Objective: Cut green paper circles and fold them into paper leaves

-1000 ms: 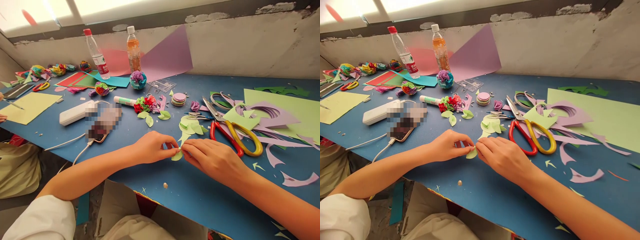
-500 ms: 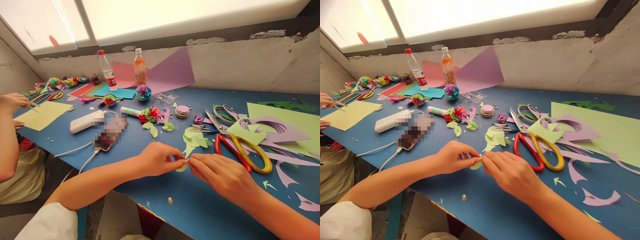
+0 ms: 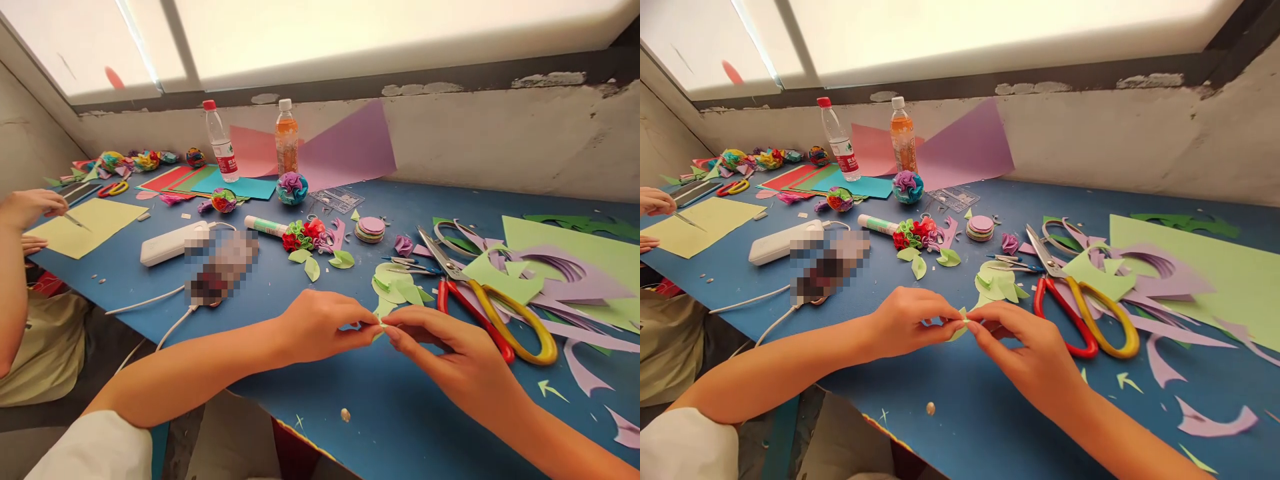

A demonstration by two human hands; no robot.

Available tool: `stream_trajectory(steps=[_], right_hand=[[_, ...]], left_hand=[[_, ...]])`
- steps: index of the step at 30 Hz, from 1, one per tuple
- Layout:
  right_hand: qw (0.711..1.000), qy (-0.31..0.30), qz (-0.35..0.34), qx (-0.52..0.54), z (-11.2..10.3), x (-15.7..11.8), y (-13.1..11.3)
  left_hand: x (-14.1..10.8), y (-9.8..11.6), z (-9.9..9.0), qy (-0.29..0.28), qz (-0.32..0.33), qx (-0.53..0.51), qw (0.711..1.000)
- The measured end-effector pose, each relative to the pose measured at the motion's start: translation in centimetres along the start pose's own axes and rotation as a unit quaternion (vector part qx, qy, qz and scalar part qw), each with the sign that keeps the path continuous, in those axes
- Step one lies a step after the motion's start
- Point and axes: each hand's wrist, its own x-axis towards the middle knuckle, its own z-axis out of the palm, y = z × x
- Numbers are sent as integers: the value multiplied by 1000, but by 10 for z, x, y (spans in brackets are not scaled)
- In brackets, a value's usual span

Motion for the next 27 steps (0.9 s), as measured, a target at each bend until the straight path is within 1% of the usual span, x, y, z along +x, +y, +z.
stream_trajectory(steps=[3, 8, 13, 15, 19, 22, 25, 27], right_hand=[[1000, 2, -4, -4, -2, 2, -4], [999, 5, -26, -28, -3, 3, -8], [999, 6, -30, -32, -3, 1, -11], [999, 3, -31, -30, -4, 1, -12], [999, 9, -44, 0, -2, -2, -16], [997, 28, -38, 60, 1, -5, -17], [992, 40, -38, 110, 5, -9, -17], [991, 50, -46, 118, 6, -10, -16]], left_hand=[[0, 0, -2, 11, 32, 10, 999], [-1, 0, -7, -11, 62, 40, 997], [-3, -1, -7, -3, 98, 61, 993], [-4, 0, -7, 11, 118, 71, 990], [-7, 3, -6, 62, 160, 60, 983], [-8, 9, -3, 102, 139, -14, 985], [-8, 16, 2, 147, 81, -146, 975], [-8, 20, 4, 152, 32, -219, 963]])
